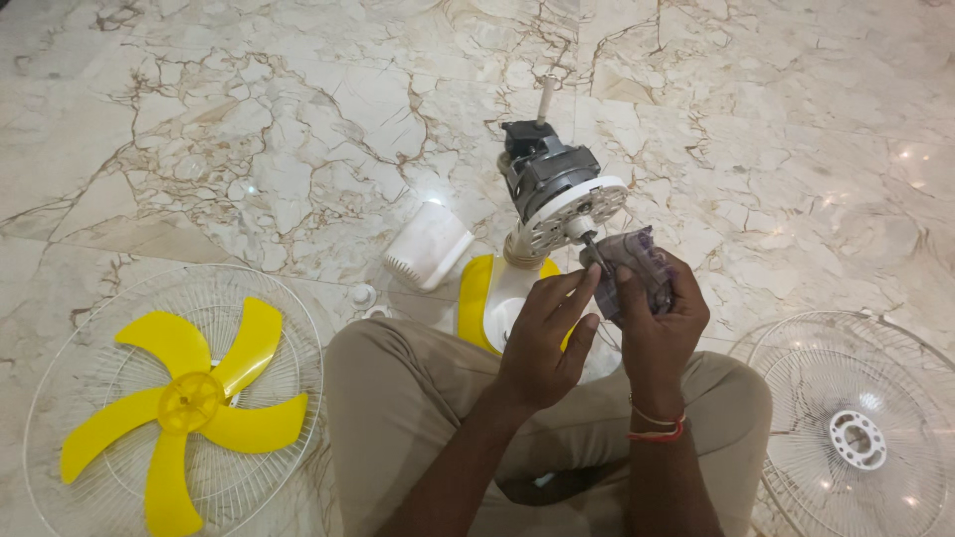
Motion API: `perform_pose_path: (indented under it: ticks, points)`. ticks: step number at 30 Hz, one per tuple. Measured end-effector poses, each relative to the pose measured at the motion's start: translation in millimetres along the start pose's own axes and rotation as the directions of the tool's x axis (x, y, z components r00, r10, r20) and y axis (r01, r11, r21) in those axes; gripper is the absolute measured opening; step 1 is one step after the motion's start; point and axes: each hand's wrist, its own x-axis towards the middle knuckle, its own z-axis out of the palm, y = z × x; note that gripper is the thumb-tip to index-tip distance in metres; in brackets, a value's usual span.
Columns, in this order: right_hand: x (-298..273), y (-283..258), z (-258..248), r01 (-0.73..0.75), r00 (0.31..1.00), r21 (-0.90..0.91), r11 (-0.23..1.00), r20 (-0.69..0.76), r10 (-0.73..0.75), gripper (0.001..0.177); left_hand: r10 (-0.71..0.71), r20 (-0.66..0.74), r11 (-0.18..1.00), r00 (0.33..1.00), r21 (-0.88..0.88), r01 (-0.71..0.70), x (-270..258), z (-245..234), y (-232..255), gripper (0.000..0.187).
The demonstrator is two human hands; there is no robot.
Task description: The person sits on the floor and wipes the motor housing and a white plastic fan component with a cloth. They rotate the motor to clean different sides and then thoroughly wipe the plastic part.
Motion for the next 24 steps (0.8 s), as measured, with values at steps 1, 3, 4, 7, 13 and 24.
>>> perform_pose_path:
  ticks: [1, 3, 4, 7, 13, 24]
  points:
    - [-1, 1, 0, 0.02, 1.0, -0.01, 1.0, 0.001, -0.02, 0.024, 0.001, 0.004, 1.0, 1.0, 0.011, -0.001, 1, -1, 0, 0.047]
    - [-3, 3, 0, 0.058, 0.998, -0.031, 0.998, 0.003, -0.058, 0.022, 0.002, 0.013, 0.999, 1.0, 0.032, -0.003, 1, -2, -1, 0.045]
    - [-4, 2, 2, 0.079, 0.997, -0.045, 0.996, -0.002, -0.08, 0.022, -0.009, -0.004, 1.0, 1.0, 0.017, 0.009, 1, -3, -2, 0.042]
    - [-7, -6, 10, 0.181, 0.983, -0.121, 0.976, 0.013, -0.181, 0.022, -0.056, -0.084, 0.998, 0.995, -0.007, 0.055, -1, -7, -11, 0.033]
    - [-7, -13, 14, 0.258, 0.961, -0.421, 0.87, 0.02, -0.275, 0.018, -0.286, -0.198, 0.956, 0.938, -0.125, 0.265, -32, -3, -56, 0.024]
    - [-5, 7, 10, -0.013, 0.988, -0.32, 0.947, 0.14, 0.061, 0.024, -0.862, -0.094, 0.401, 0.498, -0.729, 0.556, -85, 33, -192, 0.032]
